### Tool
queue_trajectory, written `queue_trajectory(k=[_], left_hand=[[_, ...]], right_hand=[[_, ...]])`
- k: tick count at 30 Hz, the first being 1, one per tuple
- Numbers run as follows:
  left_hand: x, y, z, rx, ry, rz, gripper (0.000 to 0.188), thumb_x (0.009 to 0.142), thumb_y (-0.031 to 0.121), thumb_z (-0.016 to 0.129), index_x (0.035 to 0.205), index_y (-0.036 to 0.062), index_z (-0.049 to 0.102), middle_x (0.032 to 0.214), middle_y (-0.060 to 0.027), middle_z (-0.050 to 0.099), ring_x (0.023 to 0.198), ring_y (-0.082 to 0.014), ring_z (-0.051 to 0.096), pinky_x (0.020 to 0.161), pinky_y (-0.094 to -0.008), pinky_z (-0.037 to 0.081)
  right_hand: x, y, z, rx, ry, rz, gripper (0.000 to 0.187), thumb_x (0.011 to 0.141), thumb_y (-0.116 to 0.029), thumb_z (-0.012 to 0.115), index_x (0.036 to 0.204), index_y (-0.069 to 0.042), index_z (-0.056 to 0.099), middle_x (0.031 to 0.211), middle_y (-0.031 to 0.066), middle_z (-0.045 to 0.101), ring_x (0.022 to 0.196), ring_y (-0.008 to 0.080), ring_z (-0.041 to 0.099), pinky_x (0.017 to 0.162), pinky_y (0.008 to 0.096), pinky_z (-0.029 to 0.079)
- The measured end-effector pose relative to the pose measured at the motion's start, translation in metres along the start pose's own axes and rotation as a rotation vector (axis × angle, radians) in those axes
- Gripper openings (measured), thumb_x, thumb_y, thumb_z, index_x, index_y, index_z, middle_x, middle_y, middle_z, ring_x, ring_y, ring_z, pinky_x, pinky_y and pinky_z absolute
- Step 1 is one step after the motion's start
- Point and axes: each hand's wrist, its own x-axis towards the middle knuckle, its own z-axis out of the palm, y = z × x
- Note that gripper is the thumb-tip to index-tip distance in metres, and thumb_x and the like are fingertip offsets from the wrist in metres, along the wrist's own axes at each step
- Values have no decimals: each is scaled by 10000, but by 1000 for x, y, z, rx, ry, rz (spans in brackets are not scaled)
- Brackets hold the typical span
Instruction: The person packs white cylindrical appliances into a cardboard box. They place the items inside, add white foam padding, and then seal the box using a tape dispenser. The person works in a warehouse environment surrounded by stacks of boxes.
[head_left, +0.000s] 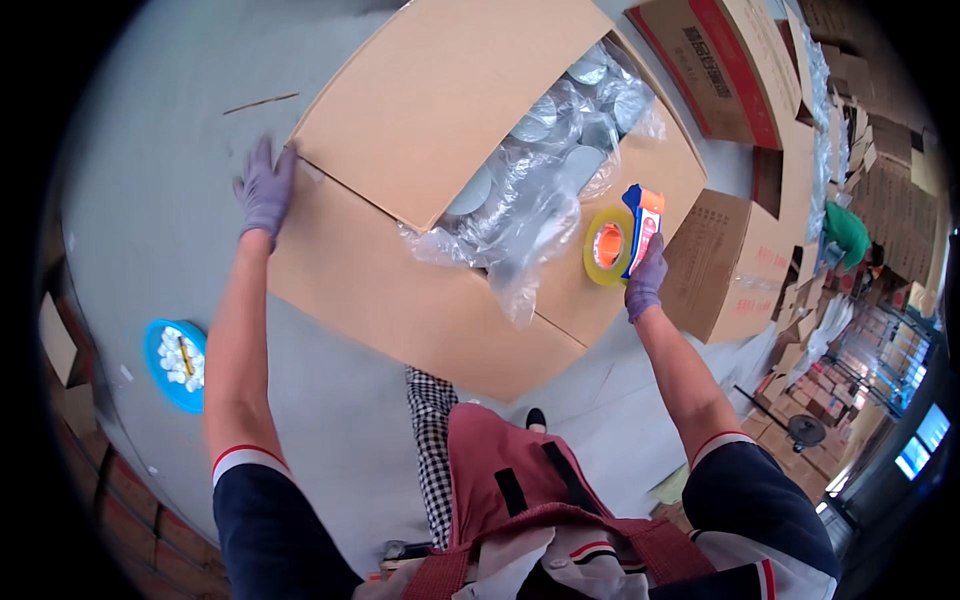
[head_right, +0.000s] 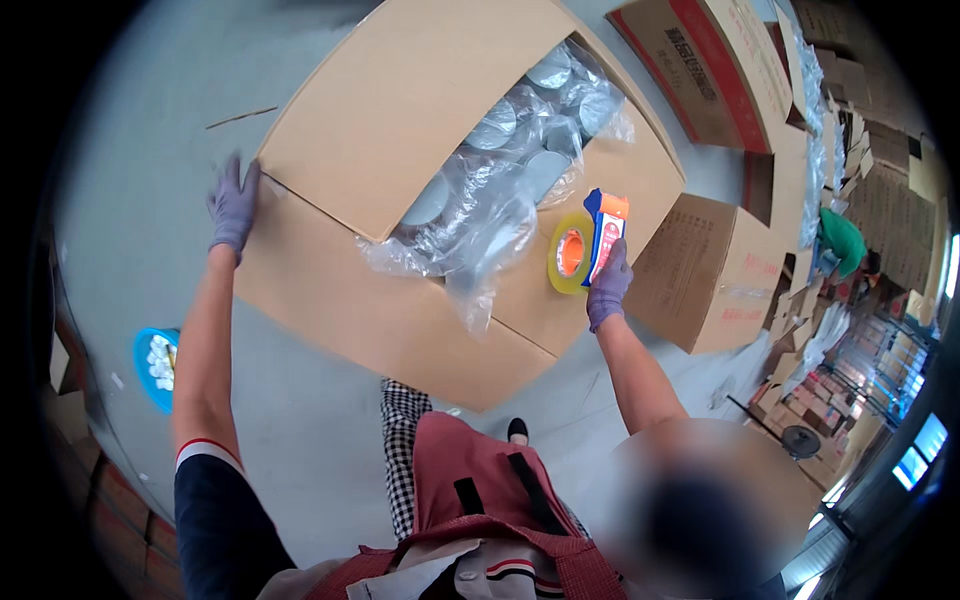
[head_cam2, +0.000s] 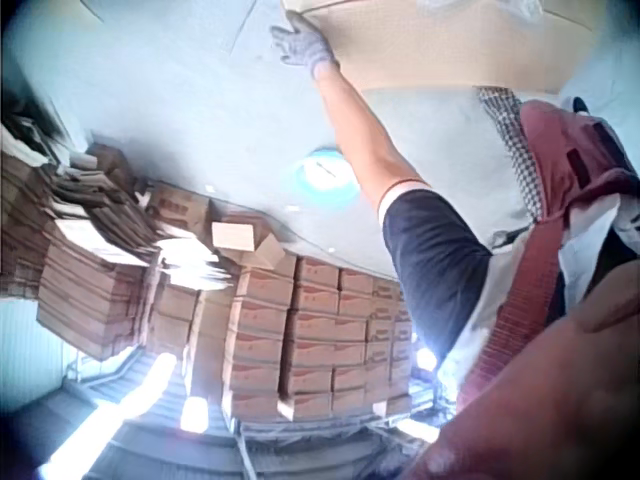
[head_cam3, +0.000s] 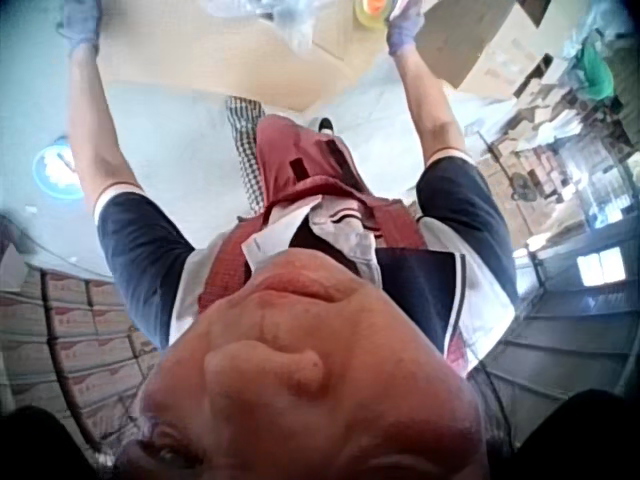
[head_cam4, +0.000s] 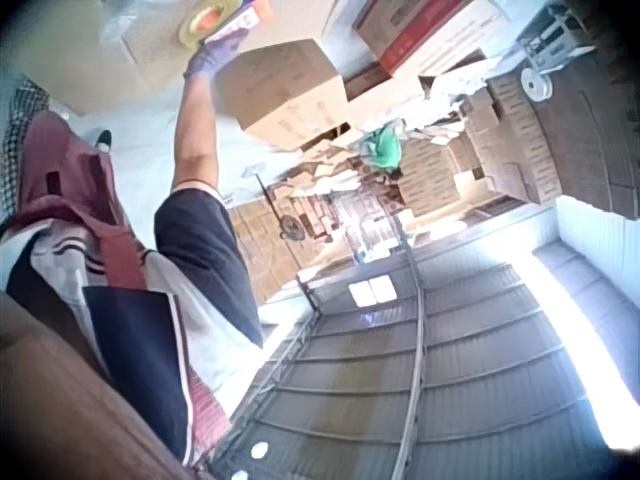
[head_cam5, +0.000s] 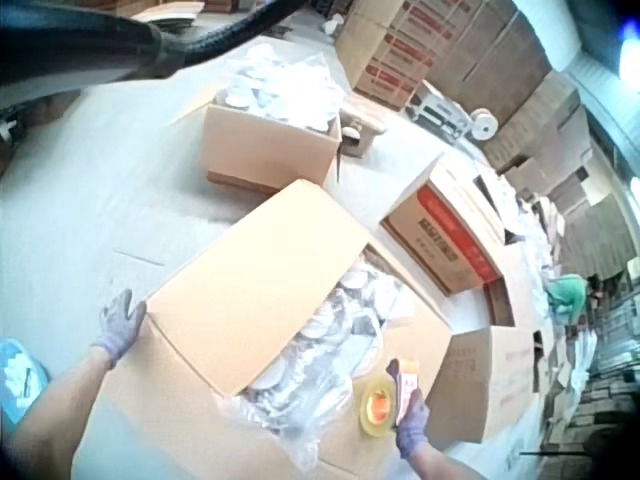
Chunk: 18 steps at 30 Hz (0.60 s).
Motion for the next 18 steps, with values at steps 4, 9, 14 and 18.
queue_trajectory(k=[4,9,14,18], left_hand=[[6,-32,-67,-45,-558,-69,663,911,532,345,1338,28,397,1349,-168,444,1277,-288,380,1054,-371,281],[-13,83,-204,-1307,-943,-179,725,916,598,248,1393,52,280,1307,-187,468,1203,-296,462,1037,-432,334],[-114,212,-31,-801,106,75,680,964,262,398,1441,35,-30,1516,-115,18,1394,-249,15,1130,-383,96],[-118,284,114,2,296,-20,738,875,404,478,1400,-24,185,1461,-256,143,1357,-392,112,1088,-514,100]], right_hand=[[26,10,-15,-177,-225,-77,453,910,-389,489,881,51,593,767,85,608,632,133,536,612,295,450],[40,31,-24,-283,-305,-331,356,916,-248,428,899,76,574,795,137,608,733,198,541,712,349,448],[41,-27,-20,-178,-627,-101,358,898,-283,497,891,61,596,718,113,605,651,138,510,631,316,446],[117,-64,-40,-291,-623,-316,339,887,-298,550,860,35,610,715,58,587,654,84,487,609,275,433]])
